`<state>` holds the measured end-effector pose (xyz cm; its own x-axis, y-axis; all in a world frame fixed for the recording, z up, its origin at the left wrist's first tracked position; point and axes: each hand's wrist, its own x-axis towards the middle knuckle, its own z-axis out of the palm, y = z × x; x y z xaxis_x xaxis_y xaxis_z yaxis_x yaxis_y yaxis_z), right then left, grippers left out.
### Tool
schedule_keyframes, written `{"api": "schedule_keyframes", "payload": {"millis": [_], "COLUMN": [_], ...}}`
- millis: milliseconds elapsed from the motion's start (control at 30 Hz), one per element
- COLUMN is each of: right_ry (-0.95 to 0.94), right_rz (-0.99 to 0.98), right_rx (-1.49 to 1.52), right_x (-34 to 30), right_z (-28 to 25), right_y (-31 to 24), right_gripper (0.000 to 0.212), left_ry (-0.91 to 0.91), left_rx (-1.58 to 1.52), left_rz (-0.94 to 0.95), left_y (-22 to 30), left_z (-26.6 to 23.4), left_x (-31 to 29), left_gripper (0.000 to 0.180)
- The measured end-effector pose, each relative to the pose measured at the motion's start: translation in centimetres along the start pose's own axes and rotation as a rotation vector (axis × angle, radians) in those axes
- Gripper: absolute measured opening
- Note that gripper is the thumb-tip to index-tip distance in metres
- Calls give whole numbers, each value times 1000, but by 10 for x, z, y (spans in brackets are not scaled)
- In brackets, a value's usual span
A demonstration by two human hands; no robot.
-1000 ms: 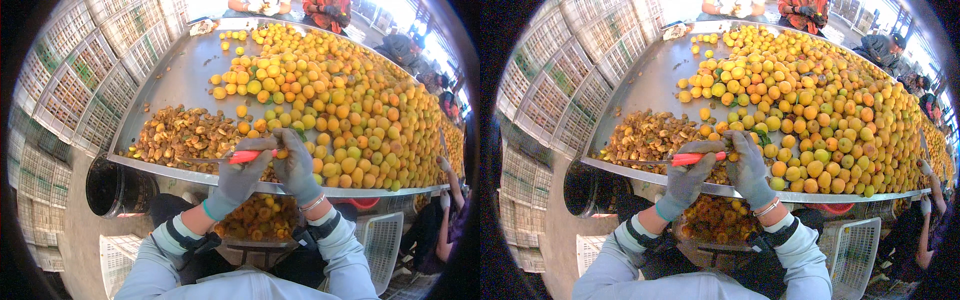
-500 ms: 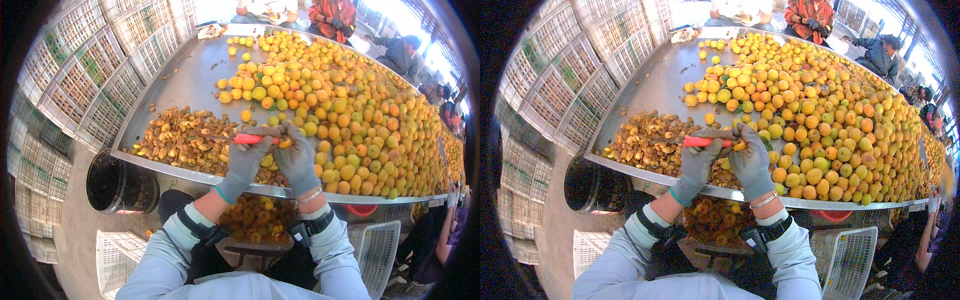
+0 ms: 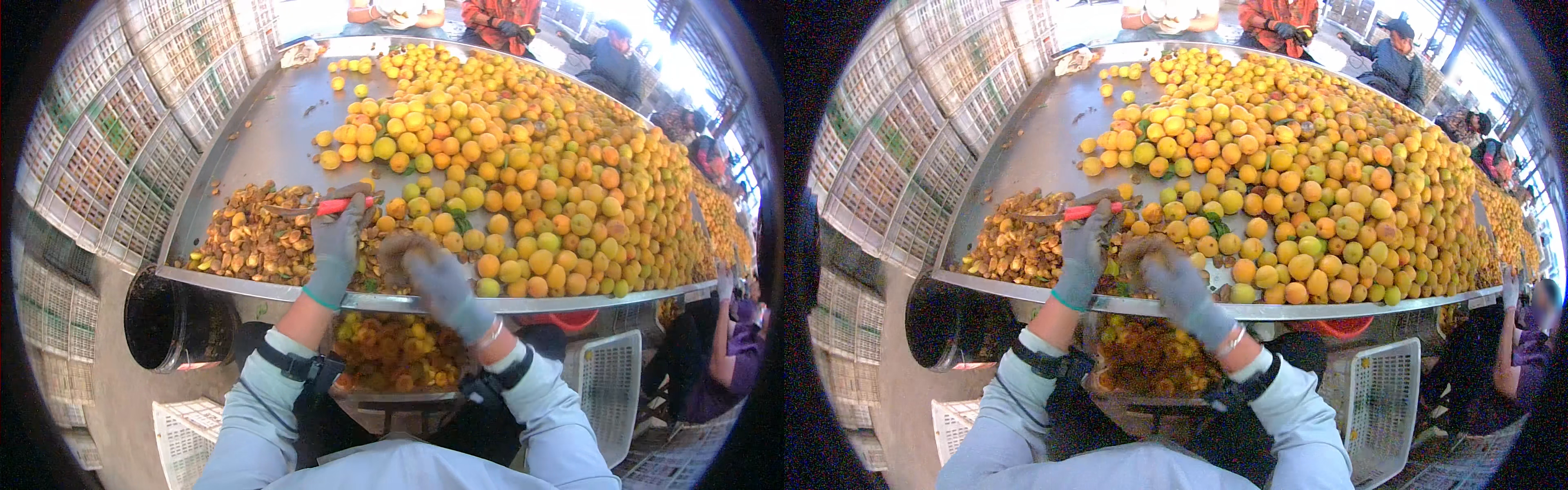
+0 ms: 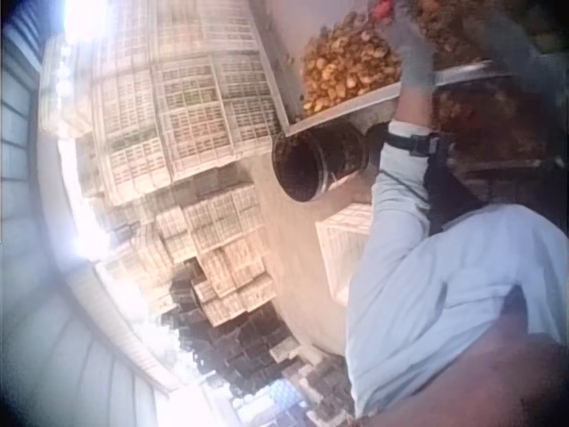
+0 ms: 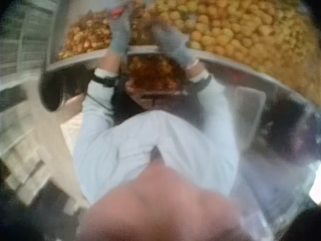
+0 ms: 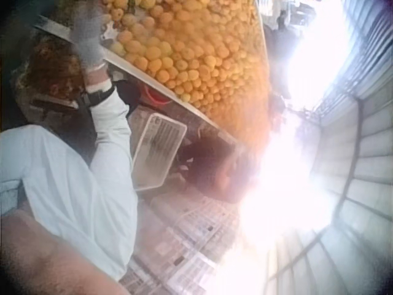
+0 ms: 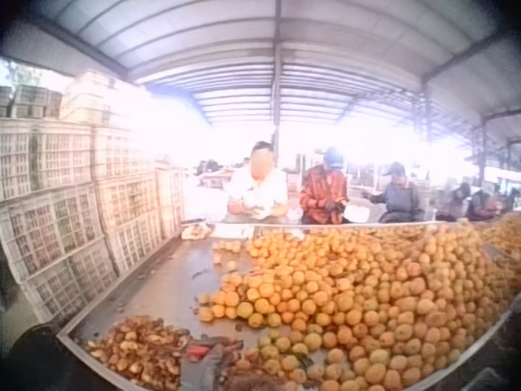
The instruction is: Pitting apricots using a small paring knife at a large sorting table in an industrial shed.
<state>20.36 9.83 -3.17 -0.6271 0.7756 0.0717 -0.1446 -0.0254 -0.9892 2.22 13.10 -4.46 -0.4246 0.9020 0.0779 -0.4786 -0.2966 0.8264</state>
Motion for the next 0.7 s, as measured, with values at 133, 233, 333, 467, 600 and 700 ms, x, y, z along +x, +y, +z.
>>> {"api": "schedule_keyframes", "payload": {"millis": [133, 233, 333, 467, 600, 700], "right_ry": [-403, -432, -286, 249, 134, 49], "right_rz": [117, 204, 84, 356, 487, 505], "right_rx": [-660, -1225, -986, -1897, -2078, -2005], "right_x": [-50, -53, -47, -23, -13, -11], "right_z": [58, 66, 25, -42, -67, -71], "right_y": [22, 14, -22, -47, -31, -29], "right_gripper": [35, 39, 46, 48, 49, 51], "left_ry": [-103, -77, -103, -224, -221, -276], "left_rx": [11, 81, 125, 204, 284, 382], "left_rz": [-23, -51, -12, 104, 132, -6], "left_y": [12, 22, 34, 45, 49, 53], "left_z": [-2, -1, -1, -4, -4, -6], "left_x": [-11, -20, -24, -30, -35, -41], "left_gripper": [16, 16, 15, 12, 12, 14]}}
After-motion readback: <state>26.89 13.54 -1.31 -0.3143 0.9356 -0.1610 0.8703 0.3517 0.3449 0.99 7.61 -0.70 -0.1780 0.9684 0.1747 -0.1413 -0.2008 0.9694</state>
